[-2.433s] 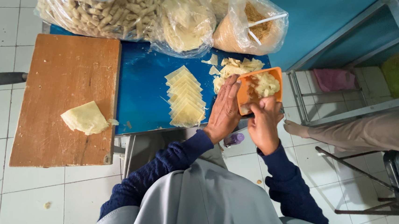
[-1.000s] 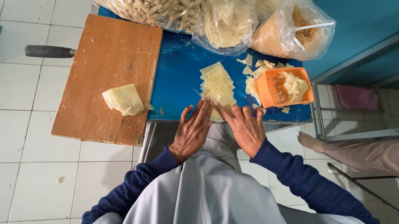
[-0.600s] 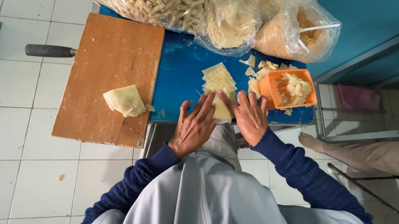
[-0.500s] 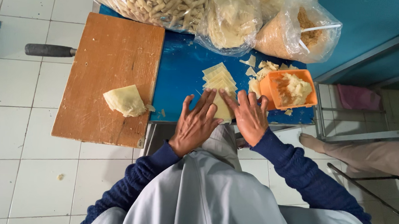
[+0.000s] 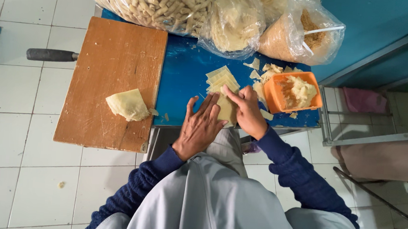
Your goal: The person sits at a blue work table and folds thin dough sheets around a brown filling scooped from an orange container, pressing each into a filled triangular pastry and stacking the finished pieces on the table. They briefly handle a stack of round flat dough discs and continue folding more filled pastries.
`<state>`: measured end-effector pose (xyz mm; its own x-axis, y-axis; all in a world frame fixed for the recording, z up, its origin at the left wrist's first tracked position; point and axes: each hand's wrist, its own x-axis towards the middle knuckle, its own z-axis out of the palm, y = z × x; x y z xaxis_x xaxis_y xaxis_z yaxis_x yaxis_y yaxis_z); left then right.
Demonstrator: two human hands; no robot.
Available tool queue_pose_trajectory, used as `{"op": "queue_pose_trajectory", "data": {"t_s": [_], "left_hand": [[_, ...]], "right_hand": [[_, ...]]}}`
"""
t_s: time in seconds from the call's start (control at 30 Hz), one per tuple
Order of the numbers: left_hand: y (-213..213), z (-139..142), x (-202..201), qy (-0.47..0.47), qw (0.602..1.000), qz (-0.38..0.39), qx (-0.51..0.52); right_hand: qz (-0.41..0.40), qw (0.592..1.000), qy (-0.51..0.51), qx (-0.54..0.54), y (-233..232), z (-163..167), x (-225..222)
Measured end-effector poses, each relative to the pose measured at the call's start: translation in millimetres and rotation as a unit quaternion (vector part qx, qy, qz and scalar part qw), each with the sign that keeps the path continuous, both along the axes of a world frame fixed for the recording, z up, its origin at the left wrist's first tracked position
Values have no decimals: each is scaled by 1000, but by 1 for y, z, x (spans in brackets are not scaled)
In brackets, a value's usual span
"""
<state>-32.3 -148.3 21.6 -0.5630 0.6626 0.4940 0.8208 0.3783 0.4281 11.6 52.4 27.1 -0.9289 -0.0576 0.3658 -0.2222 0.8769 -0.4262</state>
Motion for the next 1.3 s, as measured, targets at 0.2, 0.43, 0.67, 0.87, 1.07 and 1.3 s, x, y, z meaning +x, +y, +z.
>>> {"op": "queue_pose_trajectory", "data": {"t_s": [0.2, 0.43, 0.67, 0.87, 1.07, 1.3], "left_hand": [[0, -5, 1, 10, 1000, 4, 9], [1, -2, -1, 15, 1000, 19, -3], [6, 6, -11, -14, 1000, 8, 6], [18, 6, -18, -46, 998, 29, -9], [22, -2, -22, -24, 998, 50, -26], [27, -4, -22, 0, 997, 67, -43]], "right_hand": [[-94, 950, -17, 296, -8, 2, 11], [-93, 926, -26, 364, -3, 22, 17], [-96, 906, -38, 410, -4, 16, 17], [-97, 902, -61, 416, 1, 15, 0], [-98, 928, -56, 354, 7, 17, -18], [-125, 923, -21, 363, 18, 10, -31]]}}
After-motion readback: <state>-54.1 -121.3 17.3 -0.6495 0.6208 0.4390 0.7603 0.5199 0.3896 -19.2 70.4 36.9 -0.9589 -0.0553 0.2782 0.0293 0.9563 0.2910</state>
